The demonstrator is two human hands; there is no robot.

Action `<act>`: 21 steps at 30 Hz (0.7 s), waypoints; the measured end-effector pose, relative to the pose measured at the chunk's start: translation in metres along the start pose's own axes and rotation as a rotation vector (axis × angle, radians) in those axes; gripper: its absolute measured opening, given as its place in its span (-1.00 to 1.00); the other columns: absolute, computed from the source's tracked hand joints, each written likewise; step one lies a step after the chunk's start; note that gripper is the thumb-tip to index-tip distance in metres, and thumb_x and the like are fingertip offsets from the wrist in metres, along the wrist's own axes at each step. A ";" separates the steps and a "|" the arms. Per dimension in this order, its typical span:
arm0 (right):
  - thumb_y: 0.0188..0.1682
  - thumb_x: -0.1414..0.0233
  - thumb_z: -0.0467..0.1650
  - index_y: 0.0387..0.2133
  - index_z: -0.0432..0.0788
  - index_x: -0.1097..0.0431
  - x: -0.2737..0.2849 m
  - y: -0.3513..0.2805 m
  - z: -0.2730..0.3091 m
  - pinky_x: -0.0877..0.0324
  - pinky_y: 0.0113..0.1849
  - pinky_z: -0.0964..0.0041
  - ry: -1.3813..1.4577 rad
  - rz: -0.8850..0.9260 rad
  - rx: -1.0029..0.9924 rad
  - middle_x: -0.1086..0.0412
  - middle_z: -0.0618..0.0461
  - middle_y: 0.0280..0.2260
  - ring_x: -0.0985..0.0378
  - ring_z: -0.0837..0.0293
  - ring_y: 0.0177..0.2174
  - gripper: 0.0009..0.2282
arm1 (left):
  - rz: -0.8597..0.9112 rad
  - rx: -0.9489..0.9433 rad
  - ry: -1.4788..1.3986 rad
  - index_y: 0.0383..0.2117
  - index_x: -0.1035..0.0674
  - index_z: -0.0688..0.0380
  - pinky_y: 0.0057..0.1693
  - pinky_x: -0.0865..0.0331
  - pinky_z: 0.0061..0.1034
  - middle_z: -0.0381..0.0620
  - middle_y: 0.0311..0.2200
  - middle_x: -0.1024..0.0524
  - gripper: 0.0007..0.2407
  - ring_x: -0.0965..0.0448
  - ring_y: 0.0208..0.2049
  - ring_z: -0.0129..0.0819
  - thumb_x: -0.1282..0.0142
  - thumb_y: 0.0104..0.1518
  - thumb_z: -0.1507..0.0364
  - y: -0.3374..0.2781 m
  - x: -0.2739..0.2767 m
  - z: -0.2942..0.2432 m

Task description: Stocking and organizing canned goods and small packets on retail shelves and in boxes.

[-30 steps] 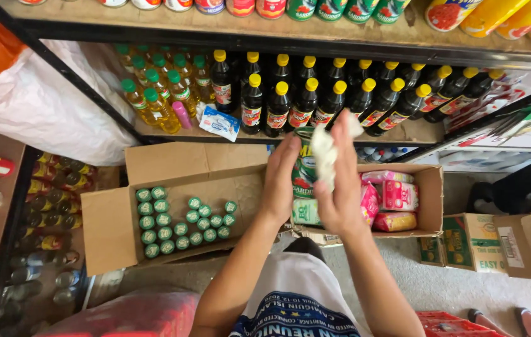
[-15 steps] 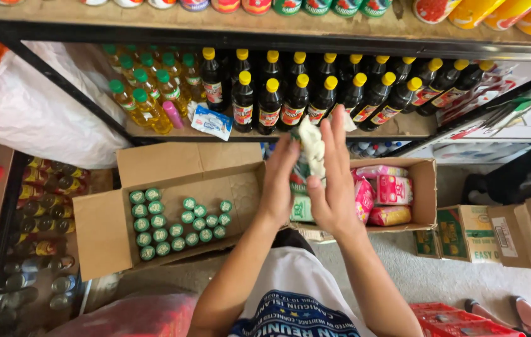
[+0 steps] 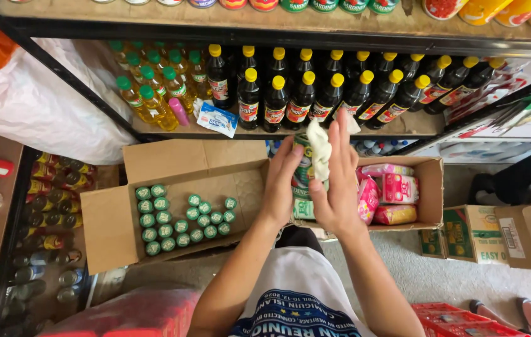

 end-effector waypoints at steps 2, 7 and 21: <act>0.18 0.32 -0.05 0.43 -0.27 0.21 -0.003 -0.012 0.001 0.28 0.38 -0.14 0.028 -0.009 -0.009 0.31 -0.34 0.45 0.28 -0.21 0.43 -0.32 | 0.015 -0.005 0.001 0.01 -0.50 0.18 0.05 -0.35 -0.51 -0.11 -0.16 -0.46 -0.67 -0.44 -0.09 -0.38 -0.01 0.29 0.21 -0.001 -0.003 -0.007; 0.08 0.17 -0.01 0.39 -0.24 0.04 -0.024 -0.049 -0.011 0.33 0.32 -0.21 -0.060 0.128 0.103 0.15 -0.37 0.41 0.17 -0.24 0.40 -0.28 | -0.100 -0.008 -0.167 0.00 -0.47 0.12 -0.15 -0.39 -0.64 -0.20 -0.32 -0.45 -0.70 -0.47 -0.30 -0.53 -0.03 0.27 0.22 0.007 0.009 0.003; 0.14 0.25 -0.03 0.40 -0.30 0.11 0.007 -0.009 -0.003 0.31 0.37 -0.13 0.034 0.002 0.095 0.22 -0.36 0.43 0.22 -0.23 0.41 -0.29 | -0.102 -0.005 -0.089 -0.03 -0.51 0.12 -0.01 -0.35 -0.52 -0.14 -0.24 -0.47 -0.73 -0.45 -0.18 -0.45 0.00 0.30 0.24 -0.004 -0.025 -0.031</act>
Point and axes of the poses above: each hand's wrist, its own y-axis towards the middle knuckle, its own x-axis out of the back of the hand, z = x × y, the point moved 7 cm from there along y, towards the middle knuckle
